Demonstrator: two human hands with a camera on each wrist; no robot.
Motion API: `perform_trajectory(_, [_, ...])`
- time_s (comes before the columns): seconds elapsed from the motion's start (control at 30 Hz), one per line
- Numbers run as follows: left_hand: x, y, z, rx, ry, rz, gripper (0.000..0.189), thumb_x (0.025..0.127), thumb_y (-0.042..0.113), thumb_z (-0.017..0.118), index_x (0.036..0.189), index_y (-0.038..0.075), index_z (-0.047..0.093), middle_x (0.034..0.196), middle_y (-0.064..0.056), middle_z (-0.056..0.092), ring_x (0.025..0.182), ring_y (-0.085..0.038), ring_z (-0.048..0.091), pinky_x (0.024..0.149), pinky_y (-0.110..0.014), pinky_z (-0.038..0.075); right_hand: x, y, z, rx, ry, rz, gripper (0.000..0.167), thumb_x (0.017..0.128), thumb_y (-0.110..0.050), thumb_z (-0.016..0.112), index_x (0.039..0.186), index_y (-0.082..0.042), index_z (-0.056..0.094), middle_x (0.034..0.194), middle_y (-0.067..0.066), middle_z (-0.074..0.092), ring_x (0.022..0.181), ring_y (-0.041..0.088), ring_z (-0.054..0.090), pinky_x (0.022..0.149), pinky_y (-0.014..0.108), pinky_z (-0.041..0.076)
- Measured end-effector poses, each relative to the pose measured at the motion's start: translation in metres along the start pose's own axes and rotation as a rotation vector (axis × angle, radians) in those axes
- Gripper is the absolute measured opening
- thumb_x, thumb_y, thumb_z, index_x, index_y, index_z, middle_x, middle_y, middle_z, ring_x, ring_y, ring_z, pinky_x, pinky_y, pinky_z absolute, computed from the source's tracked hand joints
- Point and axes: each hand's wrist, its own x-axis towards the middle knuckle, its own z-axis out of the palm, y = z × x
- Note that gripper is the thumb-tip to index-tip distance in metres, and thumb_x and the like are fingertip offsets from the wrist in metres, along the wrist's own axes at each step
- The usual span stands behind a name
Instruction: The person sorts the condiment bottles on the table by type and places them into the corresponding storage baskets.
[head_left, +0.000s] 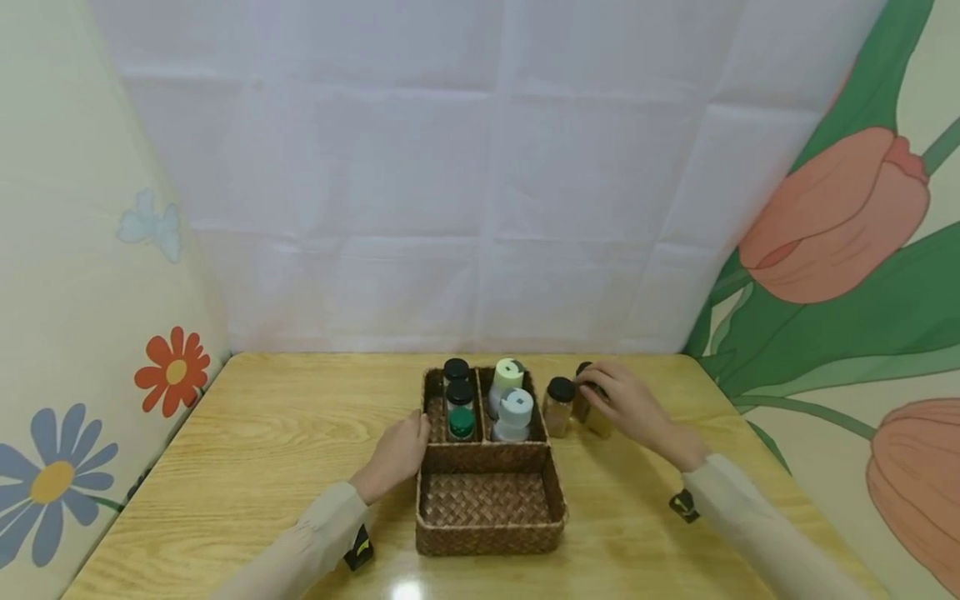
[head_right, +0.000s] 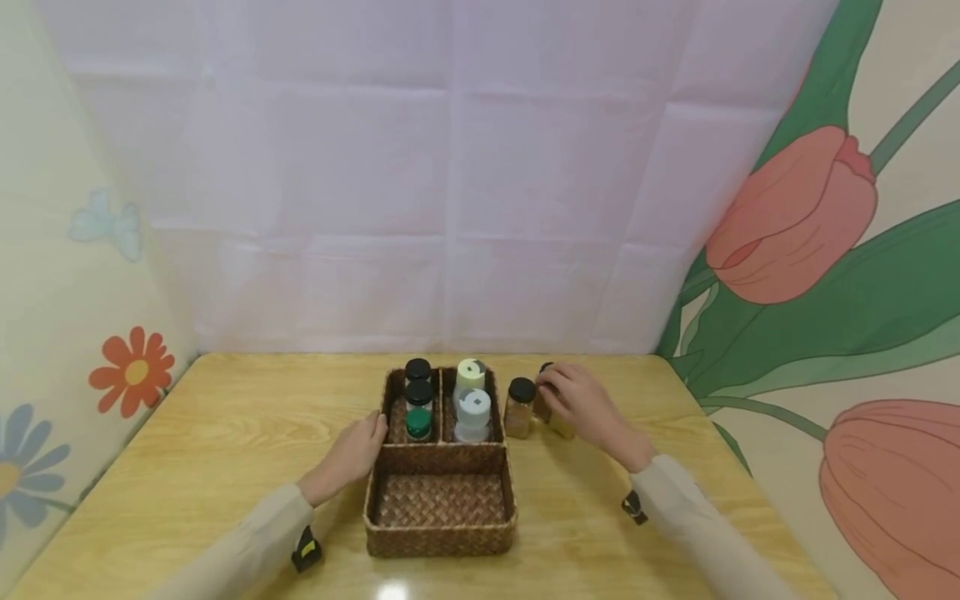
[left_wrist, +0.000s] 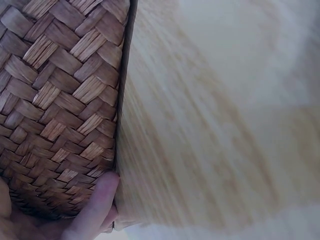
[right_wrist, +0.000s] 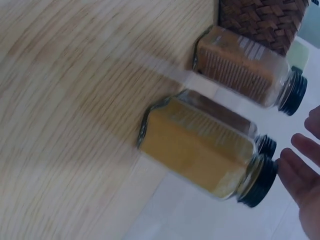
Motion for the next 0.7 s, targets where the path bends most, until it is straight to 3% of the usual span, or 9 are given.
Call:
perform_trajectory(0.17, [0.001,0.0,-0.001,-0.023,-0.011,-0.003,0.051,0.11,0.019,0.025,0.132,-0.023,0.042,0.049,0.002,0.035,0.038,-0.01,0.026,0.04,-0.028,0.031,0.004,-0.005,0.006,0.042,0.016,0.012,0.022,0.084,0.003,0.075,0.105,0.003,0.069,0.103,0.016,0.064,0.094,0.032,0.061,0.077,0.049,0.051])
perform_trajectory(0.33, [0.0,-0.001,-0.001,-0.01,-0.005,-0.003,0.049,0.11,0.019,0.025,0.129,-0.022,0.046,0.05,0.002,0.036,0.039,-0.011,0.027,0.041,-0.029,0.032,0.007,-0.007,0.01,0.089,0.015,0.025,0.025,0.085,0.004,0.073,0.109,0.005,0.068,0.106,0.018,0.065,0.096,0.032,0.063,0.078,0.049,0.052])
perform_trajectory(0.57, [0.001,0.001,-0.003,0.004,-0.008,-0.018,0.052,0.11,0.019,0.025,0.135,-0.025,0.039,0.05,0.001,0.036,0.04,-0.011,0.025,0.044,-0.031,0.033,0.008,-0.014,0.011,0.11,-0.115,0.147,0.032,0.096,-0.008,0.066,0.125,0.003,0.062,0.123,0.021,0.061,0.11,0.036,0.06,0.086,0.053,0.051])
perform_trajectory(0.7, [0.001,0.002,-0.002,0.007,-0.011,-0.013,0.051,0.109,0.017,0.027,0.135,-0.025,0.038,0.05,0.001,0.036,0.039,-0.01,0.025,0.043,-0.03,0.032,0.007,-0.014,0.012,0.117,-0.145,0.169,0.035,0.097,-0.014,0.066,0.128,0.001,0.061,0.123,0.019,0.061,0.109,0.034,0.061,0.085,0.052,0.051])
